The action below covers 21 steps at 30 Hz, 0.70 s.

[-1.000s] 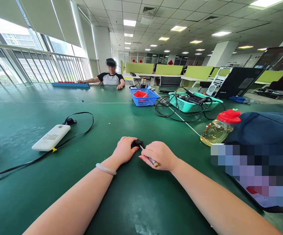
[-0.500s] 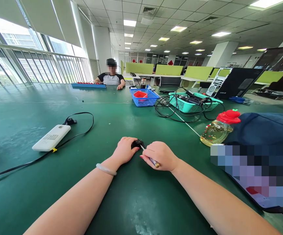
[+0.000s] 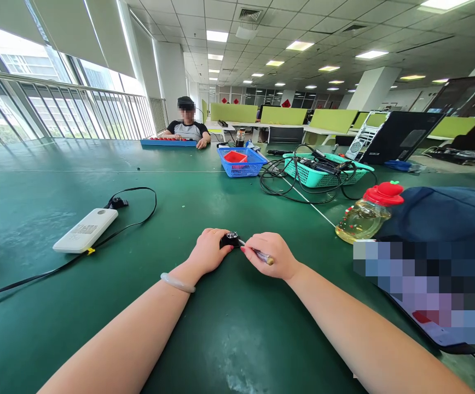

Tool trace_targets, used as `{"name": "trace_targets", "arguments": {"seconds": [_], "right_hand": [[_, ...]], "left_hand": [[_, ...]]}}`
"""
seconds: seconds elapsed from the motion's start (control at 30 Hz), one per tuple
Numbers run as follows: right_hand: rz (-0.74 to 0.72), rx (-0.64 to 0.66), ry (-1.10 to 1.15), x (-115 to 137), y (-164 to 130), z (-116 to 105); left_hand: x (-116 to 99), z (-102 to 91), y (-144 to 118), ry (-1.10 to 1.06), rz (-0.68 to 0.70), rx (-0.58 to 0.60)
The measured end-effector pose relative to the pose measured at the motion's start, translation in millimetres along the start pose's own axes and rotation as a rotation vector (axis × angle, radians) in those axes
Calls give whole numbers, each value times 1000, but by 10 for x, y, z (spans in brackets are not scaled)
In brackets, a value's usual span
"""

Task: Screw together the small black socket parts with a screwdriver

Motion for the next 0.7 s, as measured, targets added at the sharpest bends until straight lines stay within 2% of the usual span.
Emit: {"name": "trace_targets", "arguments": {"seconds": [0.07, 0.2, 0.3, 0.43, 0.6, 0.7], "right_hand": [[221, -86, 167, -67, -20, 9], [768, -302, 559, -285, -104, 76], [958, -479, 764, -433, -157, 126], [1047, -537, 923, -494, -170, 144], [1055, -580, 999, -462, -143, 132], [1065, -562, 1029, -472, -146, 138]], "left_hand": [[1, -3, -1, 1, -4, 8], [-7, -13, -6, 5, -16, 17], [-16, -18, -10, 10, -16, 26], [-18, -20, -14, 16, 0, 26], [-4, -25, -21, -3, 62, 54], [4, -23, -25, -5, 80, 71]]}}
Point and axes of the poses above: each hand's wrist, its own y-axis towards the middle knuckle, its own z-axis out of the palm, x = y × z, the point moved 1 cm from there along y, towards the middle knuckle, and after that the axes turned 10 degrees about -z, right-handed, at the moved point
